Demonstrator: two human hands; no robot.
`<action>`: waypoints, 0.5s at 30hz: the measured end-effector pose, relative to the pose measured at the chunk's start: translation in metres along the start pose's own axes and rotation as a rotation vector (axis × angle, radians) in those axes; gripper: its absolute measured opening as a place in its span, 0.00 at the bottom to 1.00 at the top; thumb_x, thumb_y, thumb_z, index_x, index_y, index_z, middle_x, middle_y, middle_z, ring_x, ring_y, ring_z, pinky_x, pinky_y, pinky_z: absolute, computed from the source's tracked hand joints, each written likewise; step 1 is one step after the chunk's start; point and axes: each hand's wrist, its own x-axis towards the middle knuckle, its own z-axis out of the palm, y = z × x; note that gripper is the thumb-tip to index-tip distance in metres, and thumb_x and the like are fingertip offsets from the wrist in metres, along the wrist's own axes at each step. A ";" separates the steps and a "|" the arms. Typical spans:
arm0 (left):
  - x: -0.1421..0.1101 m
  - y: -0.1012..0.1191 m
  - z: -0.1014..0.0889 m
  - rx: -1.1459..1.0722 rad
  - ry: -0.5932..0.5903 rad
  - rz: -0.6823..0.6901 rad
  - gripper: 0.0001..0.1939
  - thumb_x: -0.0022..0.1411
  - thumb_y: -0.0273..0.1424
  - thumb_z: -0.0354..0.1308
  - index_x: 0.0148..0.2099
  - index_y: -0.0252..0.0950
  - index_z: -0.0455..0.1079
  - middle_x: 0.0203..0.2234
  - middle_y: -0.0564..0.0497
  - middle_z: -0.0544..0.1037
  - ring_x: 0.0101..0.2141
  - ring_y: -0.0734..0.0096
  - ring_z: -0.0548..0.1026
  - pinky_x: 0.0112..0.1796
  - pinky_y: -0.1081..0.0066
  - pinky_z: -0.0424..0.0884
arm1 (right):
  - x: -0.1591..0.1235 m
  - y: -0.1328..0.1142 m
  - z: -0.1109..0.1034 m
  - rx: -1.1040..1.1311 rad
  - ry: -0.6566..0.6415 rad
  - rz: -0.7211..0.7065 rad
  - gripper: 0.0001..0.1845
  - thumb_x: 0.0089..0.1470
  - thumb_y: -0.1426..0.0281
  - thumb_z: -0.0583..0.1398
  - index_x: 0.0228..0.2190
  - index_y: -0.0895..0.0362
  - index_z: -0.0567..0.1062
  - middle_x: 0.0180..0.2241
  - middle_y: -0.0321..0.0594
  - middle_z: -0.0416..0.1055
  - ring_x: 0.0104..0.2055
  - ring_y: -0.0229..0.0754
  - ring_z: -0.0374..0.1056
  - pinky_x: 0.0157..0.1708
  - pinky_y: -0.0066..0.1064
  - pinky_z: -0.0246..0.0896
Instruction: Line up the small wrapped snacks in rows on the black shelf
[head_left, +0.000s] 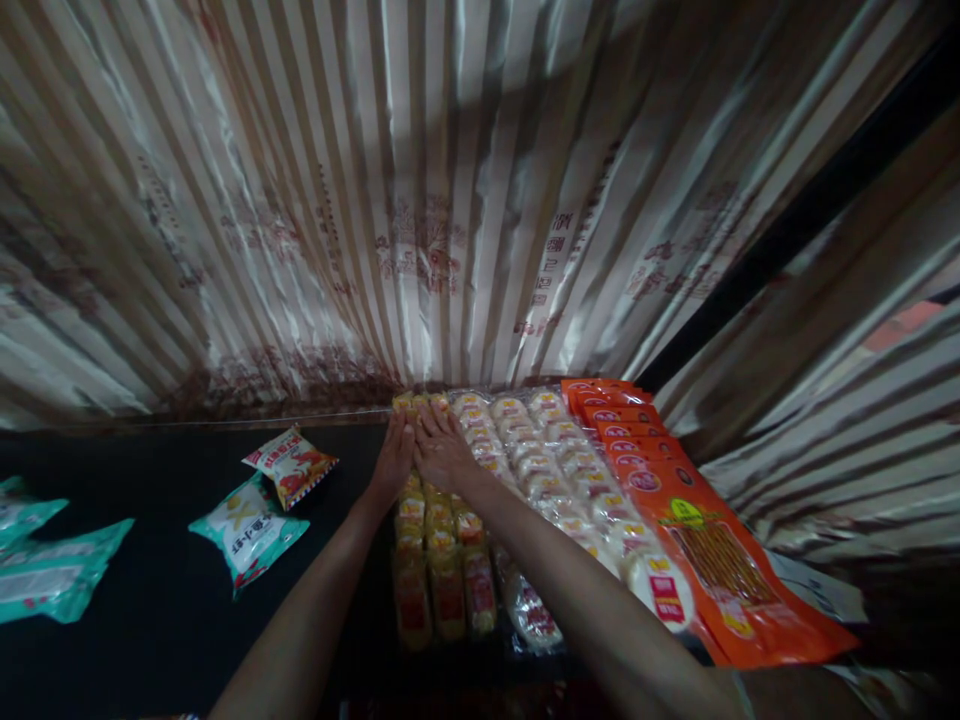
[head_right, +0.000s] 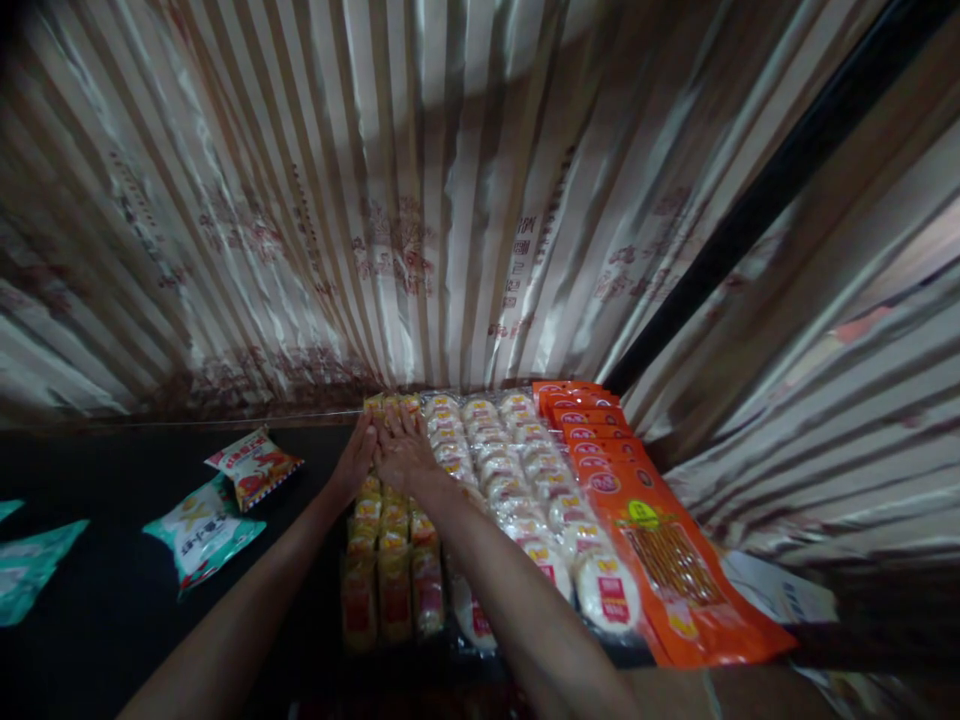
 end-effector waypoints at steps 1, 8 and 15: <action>0.000 0.000 0.000 0.013 0.002 -0.004 0.31 0.64 0.46 0.40 0.63 0.34 0.54 0.64 0.46 0.52 0.64 0.66 0.45 0.63 0.60 0.41 | 0.000 0.001 0.001 -0.004 0.010 -0.004 0.29 0.62 0.61 0.41 0.62 0.57 0.51 0.65 0.45 0.41 0.67 0.52 0.32 0.62 0.51 0.32; 0.001 0.001 0.003 0.074 0.009 -0.003 0.30 0.66 0.44 0.38 0.64 0.33 0.52 0.64 0.45 0.52 0.63 0.68 0.47 0.62 0.62 0.45 | 0.001 0.004 0.007 -0.017 0.058 -0.013 0.29 0.62 0.61 0.42 0.61 0.57 0.52 0.64 0.47 0.46 0.67 0.51 0.36 0.61 0.51 0.34; 0.003 0.015 -0.012 0.085 -0.022 -0.026 0.30 0.67 0.43 0.34 0.64 0.32 0.52 0.64 0.45 0.50 0.64 0.69 0.42 0.62 0.61 0.42 | -0.002 0.001 -0.006 0.023 0.090 -0.027 0.27 0.63 0.59 0.42 0.61 0.53 0.54 0.65 0.47 0.43 0.67 0.51 0.35 0.62 0.50 0.34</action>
